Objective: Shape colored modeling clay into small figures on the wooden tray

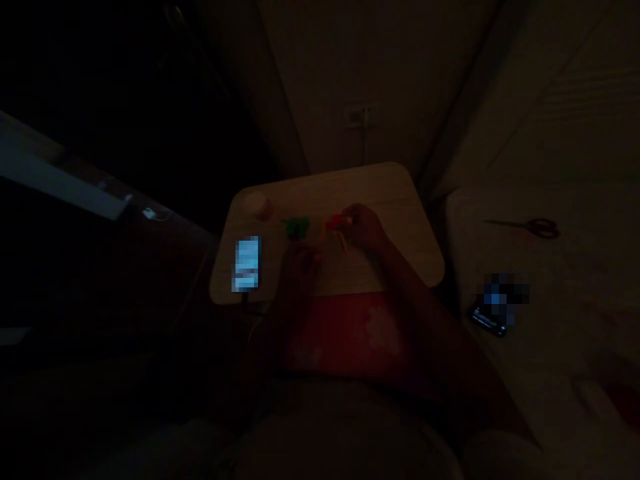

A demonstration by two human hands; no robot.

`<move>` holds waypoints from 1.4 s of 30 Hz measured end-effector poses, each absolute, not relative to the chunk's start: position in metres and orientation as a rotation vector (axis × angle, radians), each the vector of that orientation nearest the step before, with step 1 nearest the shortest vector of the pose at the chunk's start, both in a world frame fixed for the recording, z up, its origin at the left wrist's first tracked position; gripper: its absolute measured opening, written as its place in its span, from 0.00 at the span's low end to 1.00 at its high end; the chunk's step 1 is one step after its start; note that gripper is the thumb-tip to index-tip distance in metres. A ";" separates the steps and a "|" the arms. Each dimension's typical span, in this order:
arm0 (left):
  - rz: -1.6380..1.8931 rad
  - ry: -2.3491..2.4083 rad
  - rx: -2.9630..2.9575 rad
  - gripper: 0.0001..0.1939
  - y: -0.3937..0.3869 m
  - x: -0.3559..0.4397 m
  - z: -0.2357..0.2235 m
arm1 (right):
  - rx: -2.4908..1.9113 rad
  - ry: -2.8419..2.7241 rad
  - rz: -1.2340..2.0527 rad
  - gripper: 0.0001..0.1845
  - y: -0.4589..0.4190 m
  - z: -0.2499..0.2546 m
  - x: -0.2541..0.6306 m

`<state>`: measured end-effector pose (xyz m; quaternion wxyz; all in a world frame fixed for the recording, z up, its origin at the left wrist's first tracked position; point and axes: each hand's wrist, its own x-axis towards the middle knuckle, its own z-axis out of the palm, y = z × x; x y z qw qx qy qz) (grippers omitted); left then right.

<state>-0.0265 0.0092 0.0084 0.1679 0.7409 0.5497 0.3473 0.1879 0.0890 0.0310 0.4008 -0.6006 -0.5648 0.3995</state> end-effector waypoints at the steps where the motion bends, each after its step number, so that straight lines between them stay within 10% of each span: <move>1: 1.008 1.534 2.062 0.09 0.008 -0.026 0.009 | -1.534 -1.504 0.947 0.13 0.092 0.030 0.186; 17: 1.099 1.349 1.353 0.13 0.004 -0.018 0.020 | -1.571 -1.995 0.438 0.14 0.104 0.033 0.169; 42: 1.174 1.424 1.068 0.13 0.006 -0.005 0.034 | -1.127 -1.522 0.748 0.12 0.046 0.069 0.161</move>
